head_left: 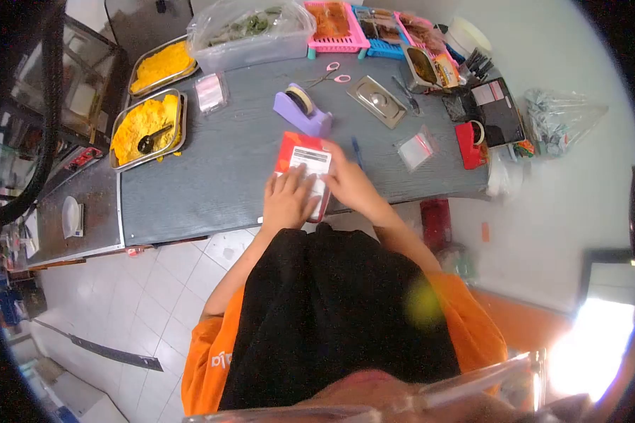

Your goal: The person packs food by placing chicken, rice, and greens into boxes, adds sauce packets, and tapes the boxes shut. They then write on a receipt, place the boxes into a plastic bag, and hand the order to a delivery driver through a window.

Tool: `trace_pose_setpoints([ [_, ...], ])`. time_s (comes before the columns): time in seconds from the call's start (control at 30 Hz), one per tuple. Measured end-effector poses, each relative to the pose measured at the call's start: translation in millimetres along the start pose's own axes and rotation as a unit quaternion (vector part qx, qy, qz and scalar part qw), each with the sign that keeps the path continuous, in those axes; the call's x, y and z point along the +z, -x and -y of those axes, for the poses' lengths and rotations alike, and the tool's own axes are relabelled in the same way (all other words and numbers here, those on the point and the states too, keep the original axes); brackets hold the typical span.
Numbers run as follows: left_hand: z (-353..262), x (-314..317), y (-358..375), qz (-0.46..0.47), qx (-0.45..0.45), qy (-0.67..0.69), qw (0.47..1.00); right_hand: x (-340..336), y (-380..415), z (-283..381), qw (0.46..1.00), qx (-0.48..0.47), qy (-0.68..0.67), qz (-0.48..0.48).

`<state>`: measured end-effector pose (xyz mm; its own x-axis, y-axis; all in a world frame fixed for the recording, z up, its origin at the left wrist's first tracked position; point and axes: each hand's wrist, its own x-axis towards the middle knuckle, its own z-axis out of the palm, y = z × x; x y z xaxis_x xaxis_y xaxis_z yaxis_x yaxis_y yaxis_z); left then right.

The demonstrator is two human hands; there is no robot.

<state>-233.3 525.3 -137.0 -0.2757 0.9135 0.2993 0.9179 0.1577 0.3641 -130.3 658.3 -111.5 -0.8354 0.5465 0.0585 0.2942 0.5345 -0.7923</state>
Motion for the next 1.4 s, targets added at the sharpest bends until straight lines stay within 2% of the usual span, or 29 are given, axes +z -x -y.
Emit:
trace_pose_setpoints([
  [0.03, -1, 0, -1, -0.005, -0.006, -0.001, 1.0, 2, 0, -1, 1.0, 0.003, 0.001, 0.001],
  [0.1, -1, 1, -2, -0.008, -0.014, -0.002, 1.0, 8, 0, -5, 0.991, 0.046, 0.122, 0.001],
  [0.13, 1, 2, -2, -0.01, -0.011, 0.003, 1.0, 6, 1, -4, 0.991, 0.047, 0.122, 0.002],
  [0.2, 2, 1, 0, -0.009, -0.01, 0.007, 1.0, -3, 5, -4, 0.996, 0.086, -0.014, 0.024],
  [0.23, 1, 0, 0, 0.002, -0.02, 0.006, 1.0, -2, 8, -12, 0.996, 0.087, -0.014, 0.024],
  [0.3, 2, 1, -1, 0.012, -0.032, 0.007, 0.999, 6, 14, -42, 0.959, 0.055, -0.279, 0.0],
  [0.33, 3, 2, -1, 0.013, -0.033, 0.012, 0.999, 12, 15, -52, 0.959, 0.055, -0.277, 0.001],
  [0.4, 3, 4, 0, 0.016, -0.035, 0.017, 0.999, 26, 20, -69, 0.92, 0.004, -0.391, -0.02],
  [0.43, 3, 4, 0, 0.019, -0.034, 0.011, 0.999, 34, 21, -76, 0.92, 0.003, -0.391, -0.02],
  [0.5, 3, 3, -1, 0.023, -0.031, 0.003, 0.999, 46, 23, -79, 0.961, 0.007, -0.269, -0.068],
  [0.53, 3, 3, 0, 0.026, -0.031, 0.007, 0.999, 47, 25, -78, 0.96, 0.007, -0.27, -0.069],
  [0.6, 6, 4, 0, 0.029, -0.03, 0.01, 0.999, 44, 27, -69, 0.987, -0.014, -0.062, -0.146],
  [0.63, 7, 5, 1, 0.023, -0.025, 0.016, 0.999, 41, 24, -63, 0.987, -0.016, -0.062, -0.146],
  [0.7, 7, 5, 1, 0.014, -0.024, 0.023, 0.999, 30, 13, -50, 0.958, -0.069, 0.076, -0.267],
  [0.73, 7, 5, 1, 0.011, -0.027, 0.028, 0.999, 28, 5, -44, 0.959, -0.07, 0.076, -0.265],
  [0.8, 6, 4, 3, 0.009, -0.029, 0.032, 0.999, 26, -18, -31, 0.988, -0.04, -0.105, -0.106],
  [0.83, 7, 5, 3, 0.012, -0.03, 0.03, 0.999, 24, -28, -17, 0.988, -0.041, -0.105, -0.107],
  [0.9, 7, 7, 2, 0.014, -0.029, 0.027, 0.999, 23, -47, 11, 0.998, -0.024, -0.046, 0.034],
  [0.93, 8, 7, 2, 0.02, -0.034, 0.023, 0.999, 28, -55, 9, 0.998, -0.026, -0.047, 0.033],
  [1.0, 8, 6, 2, 0.026, -0.039, 0.017, 0.999, 37, -66, 9, 0.99, -0.037, 0.135, 0.02],
  [1.03, 7, 6, 3, 0.018, -0.039, 0.024, 0.999, 34, -64, 11, 0.99, -0.037, 0.133, 0.02],
  [1.1, 10, 4, 3, 0.007, -0.041, 0.03, 0.999, 21, -56, 17, 0.976, 0.06, 0.209, 0.008],
  [1.13, 12, 4, 3, 0.01, -0.036, 0.056, 0.998, 19, -48, 11, 0.976, 0.06, 0.208, 0.009],
  [1.2, 16, 3, 3, 0.011, -0.03, 0.084, 0.996, 14, -28, -8, 0.987, 0.045, 0.128, -0.089],
  [1.27, 20, 0, 2, -0.098, -0.079, 0.182, 0.975, 11, -7, -16, 0.989, 0.039, 0.091, -0.11],
  [1.3, 28, 3, 4, -0.097, -0.075, 0.184, 0.975, 11, 3, -21, 0.989, 0.035, 0.052, -0.132],
  [1.37, 46, 11, 8, -0.014, -0.143, 0.227, 0.963, 26, 22, -56, 0.984, 0.033, 0.019, -0.177],
  [1.4, 43, 0, 2, 0.041, -0.146, 0.355, 0.923, 35, 28, -77, 0.976, 0.026, -0.015, -0.217],
])
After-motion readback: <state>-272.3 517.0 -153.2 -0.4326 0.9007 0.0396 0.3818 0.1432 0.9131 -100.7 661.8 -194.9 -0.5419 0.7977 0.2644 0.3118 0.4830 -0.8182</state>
